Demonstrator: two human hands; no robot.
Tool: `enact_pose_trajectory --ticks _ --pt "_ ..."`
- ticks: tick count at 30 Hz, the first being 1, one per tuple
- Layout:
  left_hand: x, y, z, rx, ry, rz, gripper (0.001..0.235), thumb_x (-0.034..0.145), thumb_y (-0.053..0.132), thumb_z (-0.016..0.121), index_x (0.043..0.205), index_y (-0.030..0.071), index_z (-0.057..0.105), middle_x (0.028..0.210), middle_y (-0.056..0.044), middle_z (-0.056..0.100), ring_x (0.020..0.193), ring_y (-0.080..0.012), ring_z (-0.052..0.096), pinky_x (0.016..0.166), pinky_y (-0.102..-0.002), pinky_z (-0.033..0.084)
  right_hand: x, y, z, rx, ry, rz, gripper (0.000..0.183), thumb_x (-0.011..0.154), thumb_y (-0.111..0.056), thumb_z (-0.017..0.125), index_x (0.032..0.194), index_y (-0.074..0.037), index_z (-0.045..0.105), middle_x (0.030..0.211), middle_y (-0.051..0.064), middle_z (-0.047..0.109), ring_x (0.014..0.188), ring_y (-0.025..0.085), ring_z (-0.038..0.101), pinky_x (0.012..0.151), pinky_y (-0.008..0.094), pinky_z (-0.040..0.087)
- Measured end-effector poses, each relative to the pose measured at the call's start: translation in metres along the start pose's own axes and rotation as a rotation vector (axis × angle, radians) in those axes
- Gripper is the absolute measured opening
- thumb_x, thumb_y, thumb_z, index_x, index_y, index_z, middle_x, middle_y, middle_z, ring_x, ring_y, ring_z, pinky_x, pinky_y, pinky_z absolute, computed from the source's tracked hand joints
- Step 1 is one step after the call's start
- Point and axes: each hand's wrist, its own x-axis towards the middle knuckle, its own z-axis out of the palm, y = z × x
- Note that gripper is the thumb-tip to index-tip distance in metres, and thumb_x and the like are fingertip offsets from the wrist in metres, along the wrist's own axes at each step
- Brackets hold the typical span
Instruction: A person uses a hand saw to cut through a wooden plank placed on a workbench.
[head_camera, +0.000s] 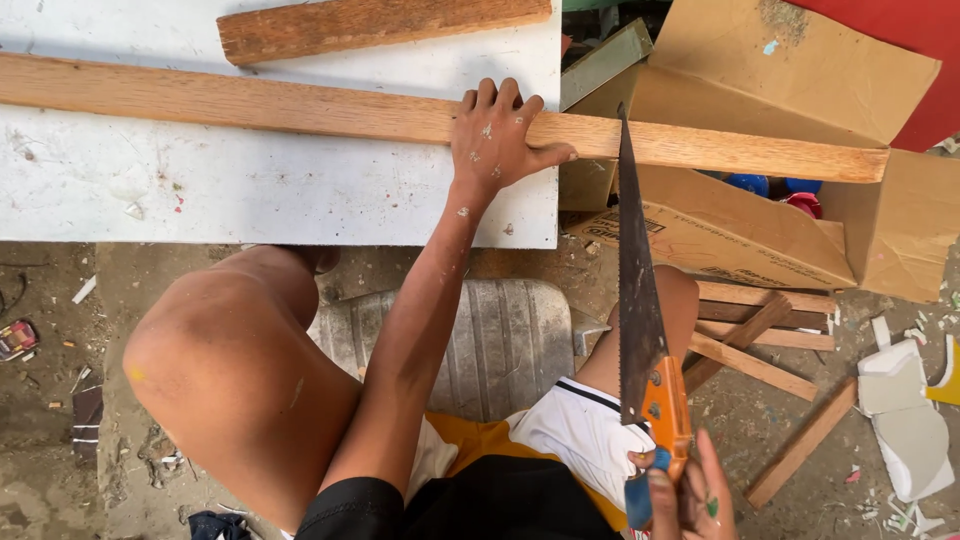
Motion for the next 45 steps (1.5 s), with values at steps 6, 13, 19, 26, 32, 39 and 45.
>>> enact_pose_trajectory --ticks 6,13,19,26,32,39,45 --pt "-0.001 -0.001 -0.002 -0.002 -0.04 -0.035 0.074 0.077 0.09 0.065 0.089 0.018 0.073 0.092 -0.006 0.054 0.081 -0.0288 0.048 0.067 -0.042 0.04 0.036 0.021 0.011 -0.068 0.151 -0.497 0.05 0.109 0.002 0.045 0.155 0.022 0.039 0.083 0.028 0.065 0.071 0.034 0.066 0.072 0.043 0.063" --pt "-0.002 0.002 0.0 -0.015 -0.021 -0.033 0.076 0.078 0.091 0.062 0.091 0.016 0.072 0.094 -0.006 0.057 0.083 -0.029 0.05 0.068 -0.043 0.042 0.185 -0.05 0.117 -0.121 0.167 -0.889 0.038 0.114 -0.015 0.053 0.147 0.003 0.056 0.082 0.006 0.069 0.067 0.013 0.065 0.065 0.028 0.059" --pt "0.0 -0.002 -0.006 -0.101 -0.17 -0.114 0.073 0.07 0.086 0.072 0.096 0.018 0.072 0.088 -0.005 0.053 0.088 -0.0295 0.057 0.087 -0.046 0.049 0.226 -0.07 0.156 0.079 0.058 -0.869 0.04 0.116 -0.01 0.046 0.15 0.011 0.04 0.089 0.026 0.071 0.062 0.019 0.068 0.054 0.029 0.061" --pt "-0.003 -0.002 0.0 -0.131 -0.205 -0.118 0.076 0.071 0.088 0.07 0.099 0.018 0.072 0.089 -0.003 0.051 0.088 -0.028 0.056 0.087 -0.047 0.048 0.125 0.013 0.1 0.167 0.074 -0.447 0.029 0.112 -0.026 0.056 0.101 -0.001 0.067 0.076 0.015 0.068 0.057 0.017 0.063 0.048 0.028 0.05" --pt "-0.003 0.0 -0.001 -0.019 -0.05 -0.045 0.076 0.082 0.09 0.058 0.089 0.016 0.07 0.09 -0.005 0.053 0.081 -0.029 0.049 0.068 -0.043 0.042 0.008 0.11 -0.026 0.334 -0.03 0.203 0.068 0.096 -0.032 0.053 0.147 0.012 0.052 0.108 0.031 0.064 0.092 0.045 0.065 0.062 0.052 0.053" --pt "-0.005 0.0 0.0 -0.019 -0.026 -0.064 0.076 0.081 0.089 0.059 0.093 0.015 0.07 0.093 -0.006 0.053 0.083 -0.0293 0.049 0.07 -0.043 0.042 0.077 0.061 0.046 0.341 0.037 -0.323 0.045 0.107 -0.034 0.054 0.128 0.005 0.06 0.076 0.019 0.065 0.055 0.023 0.061 0.04 0.03 0.047" --pt "-0.001 -0.002 0.004 -0.02 -0.014 -0.065 0.07 0.077 0.085 0.067 0.091 0.016 0.069 0.09 -0.006 0.053 0.08 -0.0292 0.049 0.069 -0.043 0.042 0.162 -0.026 0.113 0.423 -0.237 -0.364 0.028 0.11 -0.026 0.051 0.121 -0.004 0.065 0.086 0.009 0.066 0.07 0.015 0.064 0.048 0.027 0.053"
